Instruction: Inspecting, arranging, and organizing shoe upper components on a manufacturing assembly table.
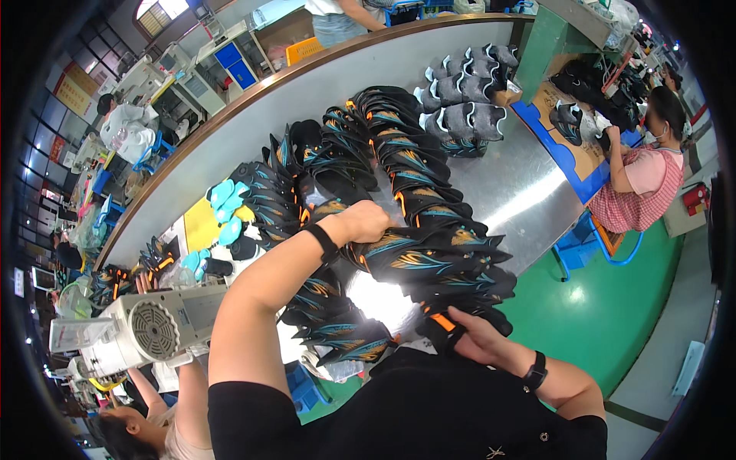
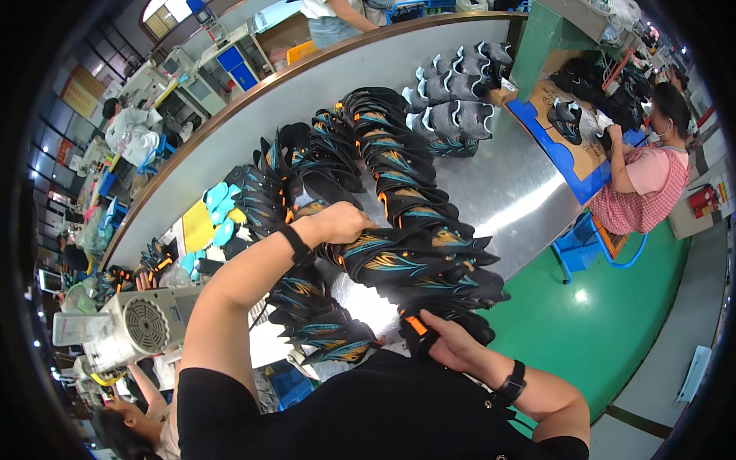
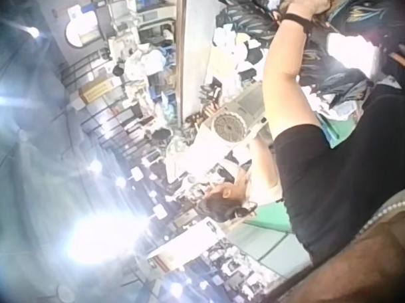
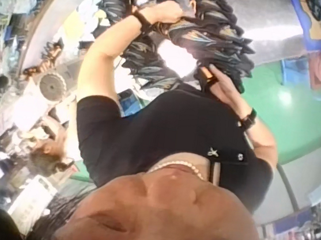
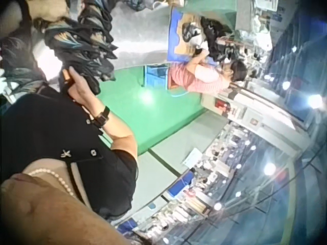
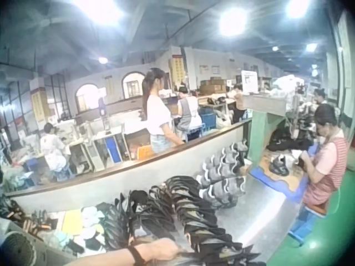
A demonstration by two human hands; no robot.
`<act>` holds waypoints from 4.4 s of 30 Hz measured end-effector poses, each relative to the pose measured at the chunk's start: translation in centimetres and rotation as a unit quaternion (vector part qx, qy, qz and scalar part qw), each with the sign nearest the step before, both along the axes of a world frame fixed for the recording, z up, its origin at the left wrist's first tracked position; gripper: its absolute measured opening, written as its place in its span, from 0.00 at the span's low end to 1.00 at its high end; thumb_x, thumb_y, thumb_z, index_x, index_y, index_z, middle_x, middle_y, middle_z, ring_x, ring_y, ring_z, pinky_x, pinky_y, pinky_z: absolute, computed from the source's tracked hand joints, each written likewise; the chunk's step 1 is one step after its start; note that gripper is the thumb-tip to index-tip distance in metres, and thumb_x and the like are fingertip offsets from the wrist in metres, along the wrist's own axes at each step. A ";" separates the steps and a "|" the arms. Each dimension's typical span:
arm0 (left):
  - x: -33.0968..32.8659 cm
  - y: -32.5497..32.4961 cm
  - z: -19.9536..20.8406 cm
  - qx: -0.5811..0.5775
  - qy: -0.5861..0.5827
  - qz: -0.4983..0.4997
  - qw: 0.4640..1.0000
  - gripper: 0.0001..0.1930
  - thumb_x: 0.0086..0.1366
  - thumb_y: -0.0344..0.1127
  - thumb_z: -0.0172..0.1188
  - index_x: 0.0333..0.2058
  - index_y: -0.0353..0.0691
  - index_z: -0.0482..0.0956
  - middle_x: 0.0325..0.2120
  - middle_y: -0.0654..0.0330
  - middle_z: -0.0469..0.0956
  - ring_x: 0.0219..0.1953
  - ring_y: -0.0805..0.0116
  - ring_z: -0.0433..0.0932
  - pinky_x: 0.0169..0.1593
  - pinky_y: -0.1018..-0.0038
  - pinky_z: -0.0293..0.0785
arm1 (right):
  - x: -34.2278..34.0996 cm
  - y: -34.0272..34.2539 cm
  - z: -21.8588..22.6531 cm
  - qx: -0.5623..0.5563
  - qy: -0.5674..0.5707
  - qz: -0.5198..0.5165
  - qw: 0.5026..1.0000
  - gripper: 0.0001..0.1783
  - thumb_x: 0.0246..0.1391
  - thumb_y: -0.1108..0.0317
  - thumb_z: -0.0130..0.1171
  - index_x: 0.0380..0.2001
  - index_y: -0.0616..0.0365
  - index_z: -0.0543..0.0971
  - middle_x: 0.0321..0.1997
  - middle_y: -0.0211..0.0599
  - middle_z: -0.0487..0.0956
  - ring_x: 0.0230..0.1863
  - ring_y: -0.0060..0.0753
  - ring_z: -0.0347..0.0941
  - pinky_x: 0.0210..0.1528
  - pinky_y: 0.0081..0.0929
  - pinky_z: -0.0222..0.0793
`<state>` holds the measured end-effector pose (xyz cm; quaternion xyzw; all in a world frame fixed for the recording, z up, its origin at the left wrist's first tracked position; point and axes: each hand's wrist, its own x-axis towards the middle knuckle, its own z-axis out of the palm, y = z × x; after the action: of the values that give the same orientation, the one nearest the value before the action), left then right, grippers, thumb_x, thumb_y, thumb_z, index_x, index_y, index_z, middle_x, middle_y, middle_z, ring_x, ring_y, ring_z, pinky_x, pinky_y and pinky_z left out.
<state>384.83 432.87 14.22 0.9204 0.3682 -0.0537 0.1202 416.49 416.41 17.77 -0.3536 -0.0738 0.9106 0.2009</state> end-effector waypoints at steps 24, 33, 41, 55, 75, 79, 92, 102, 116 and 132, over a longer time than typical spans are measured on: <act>-0.1 -9.7 0.7 0.013 -0.303 0.215 0.928 0.37 0.54 0.36 0.63 0.63 0.44 0.61 0.60 0.48 0.61 0.67 0.46 0.53 0.69 0.49 0.47 | -4.1 7.0 -14.1 0.206 -0.176 0.463 0.844 0.39 0.51 0.45 0.64 0.58 0.62 0.71 0.55 0.40 0.74 0.55 0.32 0.69 0.58 0.26 0.62; 11.6 -22.3 -1.5 0.034 -0.113 0.207 0.971 0.40 0.49 0.42 0.69 0.63 0.60 0.63 0.66 0.43 0.51 0.70 0.43 0.46 0.66 0.36 0.38 | -1.2 3.9 -11.9 0.588 -0.083 0.471 0.652 0.34 0.55 0.54 0.61 0.57 0.66 0.67 0.56 0.56 0.70 0.59 0.56 0.68 0.61 0.36 0.62; 14.4 -12.7 -7.8 0.289 -0.063 0.302 0.906 0.34 0.49 0.25 0.60 0.57 0.59 0.70 0.63 0.48 0.56 0.68 0.44 0.51 0.60 0.43 0.52 | 13.2 -1.1 -11.8 0.460 -0.220 0.199 0.837 0.25 0.58 0.58 0.58 0.53 0.62 0.72 0.44 0.39 0.81 0.46 0.33 0.77 0.50 0.28 0.70; 18.5 -14.1 -6.8 0.289 0.054 0.186 0.938 0.37 0.54 0.32 0.62 0.64 0.41 0.59 0.63 0.45 0.58 0.66 0.42 0.52 0.65 0.53 0.54 | 34.6 -27.7 -37.4 0.038 -0.606 -0.042 0.793 0.20 0.53 0.58 0.58 0.45 0.58 0.78 0.41 0.47 0.81 0.45 0.48 0.77 0.48 0.38 0.72; 30.2 -14.4 -28.2 -0.081 0.290 0.082 0.950 0.21 0.64 0.44 0.55 0.53 0.42 0.72 0.52 0.50 0.71 0.53 0.44 0.71 0.54 0.53 0.67 | 48.7 -47.4 -87.5 -0.209 -0.682 -0.305 0.630 0.37 0.52 0.74 0.53 0.65 0.59 0.56 0.67 0.50 0.61 0.64 0.52 0.61 0.64 0.42 0.63; 25.5 -16.8 -24.1 -0.113 0.350 0.176 0.913 0.20 0.65 0.42 0.54 0.53 0.42 0.72 0.52 0.50 0.72 0.52 0.46 0.72 0.53 0.55 0.69 | 53.8 -44.1 -88.2 -0.263 -0.596 -0.396 0.647 0.45 0.47 0.78 0.53 0.68 0.43 0.51 0.55 0.40 0.70 0.47 0.43 0.73 0.38 0.38 0.78; 27.8 -24.0 -18.8 -0.351 0.108 0.279 0.887 0.13 0.68 0.40 0.50 0.46 0.42 0.76 0.34 0.49 0.79 0.39 0.49 0.79 0.43 0.61 0.76 | 42.1 -20.6 -64.9 0.156 -0.680 -0.229 0.679 0.12 0.48 0.77 0.63 0.37 0.69 0.74 0.36 0.45 0.73 0.36 0.47 0.71 0.43 0.33 0.70; 26.6 -33.6 -12.9 -0.257 -0.115 0.487 0.827 0.15 0.62 0.34 0.51 0.48 0.44 0.75 0.33 0.55 0.80 0.36 0.54 0.80 0.41 0.62 0.76 | 34.3 6.3 -12.9 0.720 -0.466 -0.105 0.504 0.12 0.51 0.78 0.58 0.40 0.68 0.72 0.45 0.51 0.72 0.46 0.55 0.66 0.49 0.43 0.62; 21.8 -37.1 -8.5 0.137 -0.447 0.793 0.391 0.30 0.61 0.41 0.63 0.56 0.31 0.64 0.41 0.46 0.79 0.40 0.58 0.80 0.44 0.68 0.76 | -4.3 24.1 0.6 0.946 -0.274 0.143 0.102 0.09 0.47 0.69 0.62 0.33 0.57 0.76 0.30 0.36 0.77 0.36 0.42 0.74 0.38 0.38 0.63; 7.4 -26.5 -7.8 0.159 -0.292 0.881 0.336 0.60 0.50 0.63 0.66 0.68 0.41 0.35 0.56 0.18 0.50 0.56 0.22 0.60 0.58 0.45 0.59 | -23.2 22.8 0.3 0.918 -0.197 0.269 0.215 0.33 0.49 0.59 0.65 0.55 0.64 0.69 0.52 0.49 0.72 0.50 0.51 0.72 0.54 0.39 0.67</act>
<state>392.20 406.34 6.46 0.0193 0.9080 0.4155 0.0494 393.29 439.23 18.04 -0.0514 -0.9865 0.1120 0.1080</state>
